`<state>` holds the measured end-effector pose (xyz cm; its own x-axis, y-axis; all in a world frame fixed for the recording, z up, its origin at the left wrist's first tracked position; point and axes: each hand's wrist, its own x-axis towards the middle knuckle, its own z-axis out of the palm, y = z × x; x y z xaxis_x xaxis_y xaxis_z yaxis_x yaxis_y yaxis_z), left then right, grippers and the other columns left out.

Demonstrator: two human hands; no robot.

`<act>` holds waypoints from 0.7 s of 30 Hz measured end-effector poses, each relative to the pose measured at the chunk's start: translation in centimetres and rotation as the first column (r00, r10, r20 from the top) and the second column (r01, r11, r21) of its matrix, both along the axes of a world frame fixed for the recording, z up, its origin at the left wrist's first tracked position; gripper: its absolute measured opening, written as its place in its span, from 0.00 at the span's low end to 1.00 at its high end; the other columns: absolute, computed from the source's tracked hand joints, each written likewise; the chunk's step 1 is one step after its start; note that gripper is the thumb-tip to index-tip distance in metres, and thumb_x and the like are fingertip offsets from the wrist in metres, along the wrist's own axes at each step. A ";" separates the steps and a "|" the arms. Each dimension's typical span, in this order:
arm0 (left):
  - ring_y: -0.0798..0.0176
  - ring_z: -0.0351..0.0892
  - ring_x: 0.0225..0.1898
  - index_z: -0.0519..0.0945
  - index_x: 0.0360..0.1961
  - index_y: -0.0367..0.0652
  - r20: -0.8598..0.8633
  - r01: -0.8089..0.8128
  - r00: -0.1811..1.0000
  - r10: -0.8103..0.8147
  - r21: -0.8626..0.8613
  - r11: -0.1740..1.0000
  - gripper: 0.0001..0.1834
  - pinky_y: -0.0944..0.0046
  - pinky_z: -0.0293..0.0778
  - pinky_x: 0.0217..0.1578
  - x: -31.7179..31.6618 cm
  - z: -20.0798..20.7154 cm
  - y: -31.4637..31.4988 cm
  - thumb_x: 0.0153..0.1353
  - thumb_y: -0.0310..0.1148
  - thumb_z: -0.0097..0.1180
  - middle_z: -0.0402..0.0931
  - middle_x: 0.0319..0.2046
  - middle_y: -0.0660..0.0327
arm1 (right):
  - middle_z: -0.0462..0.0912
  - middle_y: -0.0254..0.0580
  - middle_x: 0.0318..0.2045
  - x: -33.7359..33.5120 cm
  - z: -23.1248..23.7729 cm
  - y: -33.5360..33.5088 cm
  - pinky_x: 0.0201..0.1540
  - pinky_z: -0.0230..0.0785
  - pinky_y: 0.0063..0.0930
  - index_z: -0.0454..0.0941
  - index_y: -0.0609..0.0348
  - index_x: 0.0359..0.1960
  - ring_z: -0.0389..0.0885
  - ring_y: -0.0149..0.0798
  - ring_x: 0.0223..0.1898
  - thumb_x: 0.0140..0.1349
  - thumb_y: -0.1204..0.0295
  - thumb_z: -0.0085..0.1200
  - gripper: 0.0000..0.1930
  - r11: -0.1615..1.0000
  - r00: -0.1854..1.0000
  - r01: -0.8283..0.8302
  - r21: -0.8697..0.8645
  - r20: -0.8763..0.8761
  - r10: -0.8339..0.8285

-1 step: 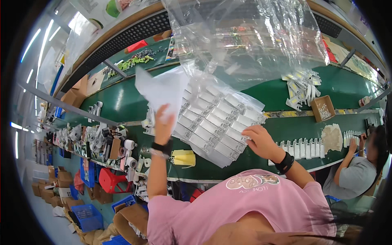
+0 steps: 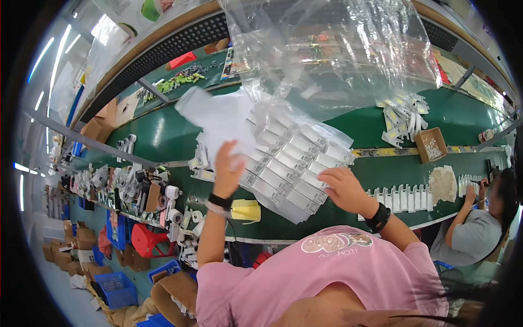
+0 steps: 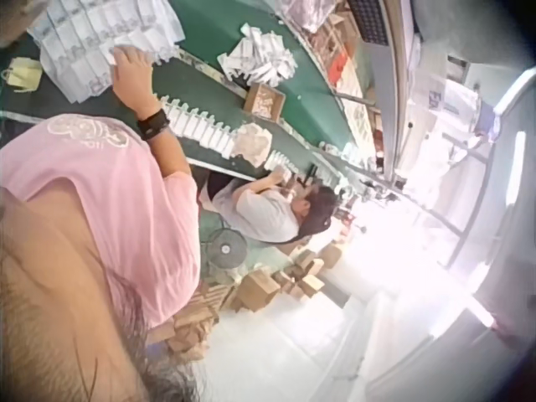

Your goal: The person is seen assembling small LED light components at a factory workbench, including applying adhesive strips and connecting parts.

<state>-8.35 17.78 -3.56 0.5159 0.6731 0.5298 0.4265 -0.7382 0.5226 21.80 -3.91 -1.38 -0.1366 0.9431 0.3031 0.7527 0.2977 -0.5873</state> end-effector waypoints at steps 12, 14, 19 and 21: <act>0.53 0.72 0.57 0.80 0.47 0.44 -0.174 0.566 0.665 -0.726 -0.516 0.642 0.24 0.55 0.61 0.61 1.2 3.0 -5.3 0.55 0.48 0.63 0.77 0.50 0.57 | 0.69 0.46 0.59 -5.6 -4.6 5.4 0.63 0.52 0.58 0.70 0.50 0.57 0.64 0.52 0.63 0.62 0.56 0.51 0.23 0.990 0.947 -0.144 -0.002 0.290 0.139; 0.57 0.80 0.47 0.81 0.46 0.42 0.068 0.287 0.927 -0.370 -0.764 0.578 0.21 0.62 0.71 0.51 -0.1 4.5 -0.6 0.57 0.45 0.62 0.81 0.42 0.57 | 0.69 0.47 0.59 -4.8 -5.4 4.6 0.62 0.53 0.57 0.70 0.51 0.56 0.65 0.52 0.62 0.62 0.56 0.51 0.23 0.995 0.941 -0.059 -0.077 0.327 0.082; 0.51 0.81 0.36 0.82 0.37 0.39 -0.297 -0.167 0.949 0.101 -0.207 0.964 0.13 0.57 0.75 0.41 3.0 2.0 13.1 0.61 0.38 0.54 0.82 0.35 0.51 | 0.70 0.50 0.57 -3.7 -6.3 3.4 0.59 0.61 0.48 0.70 0.57 0.53 0.69 0.50 0.58 0.60 0.59 0.54 0.23 0.979 0.979 -0.076 -0.191 0.172 0.110; 0.41 0.78 0.41 0.81 0.35 0.36 -0.450 -0.247 0.864 0.226 0.012 0.969 0.18 0.48 0.73 0.42 3.8 -3.0 18.7 0.62 0.42 0.47 0.81 0.36 0.49 | 0.72 0.49 0.55 -4.7 -6.9 3.2 0.57 0.63 0.45 0.72 0.57 0.51 0.71 0.50 0.56 0.57 0.63 0.57 0.22 0.982 0.977 -0.112 -0.149 0.166 0.136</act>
<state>-4.55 36.48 -6.61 0.5120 0.8219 0.2496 0.7799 -0.5666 0.2658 17.13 -0.70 -8.30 -0.2944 0.9465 0.1321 0.8095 0.3204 -0.4920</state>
